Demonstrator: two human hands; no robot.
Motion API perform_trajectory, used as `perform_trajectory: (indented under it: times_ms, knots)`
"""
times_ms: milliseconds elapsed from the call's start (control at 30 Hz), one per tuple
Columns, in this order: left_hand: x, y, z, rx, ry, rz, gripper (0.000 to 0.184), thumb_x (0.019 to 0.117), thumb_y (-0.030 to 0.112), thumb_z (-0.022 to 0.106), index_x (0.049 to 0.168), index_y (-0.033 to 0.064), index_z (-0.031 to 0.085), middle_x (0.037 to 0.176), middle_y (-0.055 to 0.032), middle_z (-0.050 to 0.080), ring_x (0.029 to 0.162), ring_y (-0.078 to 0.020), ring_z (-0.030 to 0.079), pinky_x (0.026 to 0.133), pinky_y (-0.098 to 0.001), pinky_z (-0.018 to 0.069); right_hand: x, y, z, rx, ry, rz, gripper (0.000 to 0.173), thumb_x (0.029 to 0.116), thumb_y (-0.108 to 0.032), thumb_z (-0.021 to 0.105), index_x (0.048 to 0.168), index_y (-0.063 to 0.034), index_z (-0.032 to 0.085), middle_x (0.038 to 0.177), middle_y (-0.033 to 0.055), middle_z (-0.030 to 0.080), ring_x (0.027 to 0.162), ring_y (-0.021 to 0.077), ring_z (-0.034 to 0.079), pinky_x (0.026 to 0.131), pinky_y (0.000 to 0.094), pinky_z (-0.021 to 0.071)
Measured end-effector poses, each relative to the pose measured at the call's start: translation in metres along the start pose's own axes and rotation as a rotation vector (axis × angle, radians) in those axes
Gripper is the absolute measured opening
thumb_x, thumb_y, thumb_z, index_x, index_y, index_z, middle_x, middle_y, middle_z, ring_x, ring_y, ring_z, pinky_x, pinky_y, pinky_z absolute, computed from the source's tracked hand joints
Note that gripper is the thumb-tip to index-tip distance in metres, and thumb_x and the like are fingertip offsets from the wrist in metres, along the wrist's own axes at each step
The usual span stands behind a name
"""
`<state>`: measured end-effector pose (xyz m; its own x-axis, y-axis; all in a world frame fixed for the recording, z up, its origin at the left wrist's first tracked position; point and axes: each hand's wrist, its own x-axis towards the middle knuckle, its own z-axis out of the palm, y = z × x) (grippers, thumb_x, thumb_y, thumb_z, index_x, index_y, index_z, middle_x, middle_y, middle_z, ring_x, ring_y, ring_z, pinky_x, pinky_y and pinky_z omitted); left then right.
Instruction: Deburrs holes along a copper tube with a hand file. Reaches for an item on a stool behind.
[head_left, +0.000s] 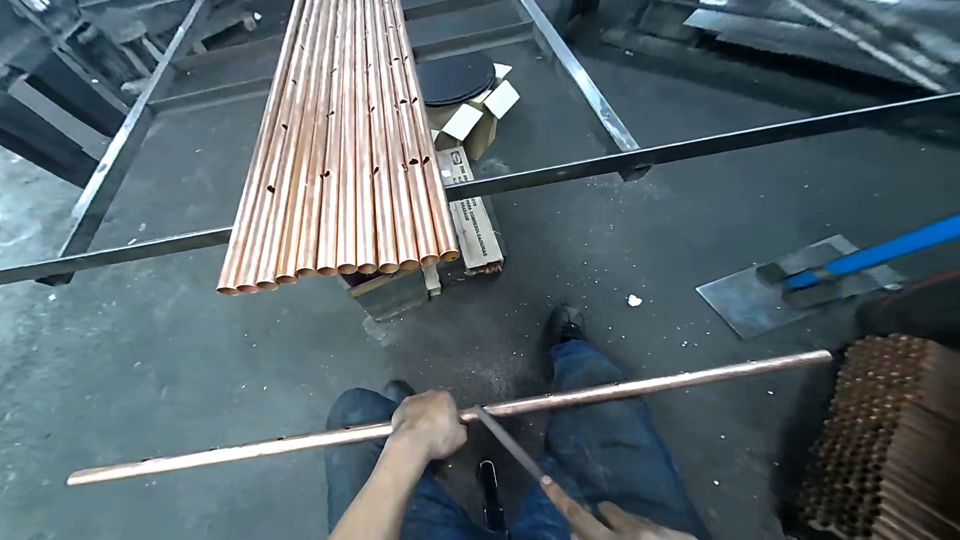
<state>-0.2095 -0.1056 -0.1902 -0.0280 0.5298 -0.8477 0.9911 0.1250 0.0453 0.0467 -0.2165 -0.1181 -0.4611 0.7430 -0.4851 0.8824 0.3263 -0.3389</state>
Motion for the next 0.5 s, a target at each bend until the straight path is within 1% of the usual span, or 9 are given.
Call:
perform_trajectory:
  times_ms: [67,133,200,267,300,333,367,433,500]
  knots:
    - [-0.003,0.005,0.000,0.003,0.034,-0.009,0.038,0.0871,0.044,0.062,0.096,0.0082,0.070,0.105,-0.0142,0.073,0.101,-0.0344,0.072,0.081,-0.0620,0.0570,0.016,-0.005,0.000,0.000,-0.028,0.012,0.051,0.1086,-0.033,0.037,0.159,-0.0297,0.043,0.097,0.0187,0.072,0.078,0.0385,0.071,0.063,0.0554,0.0561]
    - [-0.005,0.005,0.004,0.013,0.069,-0.012,0.036,0.0882,0.042,0.062,0.097,0.0079,0.070,0.106,-0.0136,0.074,0.103,-0.0338,0.072,0.083,-0.0601,0.0575,0.046,-0.018,-0.003,0.004,-0.052,0.034,0.052,0.1064,-0.032,0.043,0.158,-0.0289,0.044,0.095,0.0182,0.073,0.079,0.0382,0.072,0.066,0.0559,0.0565]
    - [-0.005,0.004,0.004,0.023,0.094,-0.015,0.036,0.0890,0.041,0.062,0.098,0.0078,0.070,0.106,-0.0132,0.074,0.104,-0.0333,0.072,0.084,-0.0591,0.0574,0.088,-0.034,-0.010,-0.049,-0.125,0.068,0.055,0.1052,-0.031,0.043,0.160,-0.0298,0.040,0.096,0.0170,0.073,0.087,0.0381,0.073,0.072,0.0564,0.0573]
    - [-0.006,0.004,0.005,0.033,0.115,-0.011,0.035,0.0893,0.039,0.062,0.099,0.0071,0.070,0.107,-0.0139,0.074,0.104,-0.0343,0.072,0.084,-0.0592,0.0575,0.127,-0.044,-0.025,-0.104,-0.225,0.098,0.054,0.1054,-0.030,0.040,0.160,-0.0292,0.038,0.103,0.0166,0.073,0.099,0.0385,0.071,0.082,0.0586,0.0564]
    - [-0.007,0.004,0.008,0.039,0.125,-0.004,0.034,0.0893,0.039,0.063,0.098,0.0066,0.070,0.107,-0.0143,0.074,0.103,-0.0349,0.072,0.083,-0.0594,0.0576,0.136,-0.046,-0.032,-0.114,-0.245,0.103,0.053,0.1058,-0.031,0.038,0.159,-0.0287,0.040,0.106,0.0163,0.073,0.103,0.0381,0.071,0.085,0.0590,0.0559]
    - [-0.007,0.004,0.007,0.047,0.133,0.001,0.035,0.0890,0.040,0.063,0.098,0.0067,0.070,0.107,-0.0142,0.074,0.103,-0.0347,0.072,0.083,-0.0591,0.0579,0.135,-0.047,-0.038,-0.107,-0.224,0.090,0.052,0.1065,-0.032,0.038,0.158,-0.0296,0.041,0.107,0.0156,0.073,0.103,0.0378,0.071,0.086,0.0588,0.0557]
    - [-0.006,0.003,0.005,0.052,0.137,0.006,0.037,0.0894,0.042,0.063,0.099,0.0071,0.070,0.107,-0.0140,0.074,0.103,-0.0344,0.072,0.083,-0.0589,0.0580,0.124,-0.046,-0.042,-0.082,-0.158,0.068,0.051,0.1066,-0.034,0.038,0.158,-0.0322,0.042,0.105,0.0145,0.074,0.099,0.0371,0.071,0.083,0.0585,0.0561]
    - [-0.008,0.001,0.007,0.024,0.108,-0.001,0.040,0.0899,0.044,0.063,0.100,0.0068,0.071,0.108,-0.0143,0.074,0.104,-0.0344,0.072,0.084,-0.0590,0.0576,0.080,-0.038,-0.041,-0.040,-0.011,0.029,0.051,0.1054,-0.035,0.044,0.156,-0.0346,0.047,0.096,0.0137,0.075,0.083,0.0360,0.073,0.070,0.0565,0.0571]
    - [-0.009,0.000,0.005,0.009,0.089,0.005,0.037,0.0890,0.042,0.064,0.099,0.0063,0.071,0.108,-0.0147,0.074,0.104,-0.0347,0.071,0.084,-0.0601,0.0570,0.040,-0.028,-0.041,-0.023,0.014,0.023,0.050,0.1065,-0.034,0.044,0.156,-0.0309,0.049,0.094,0.0163,0.074,0.075,0.0372,0.071,0.063,0.0561,0.0560]
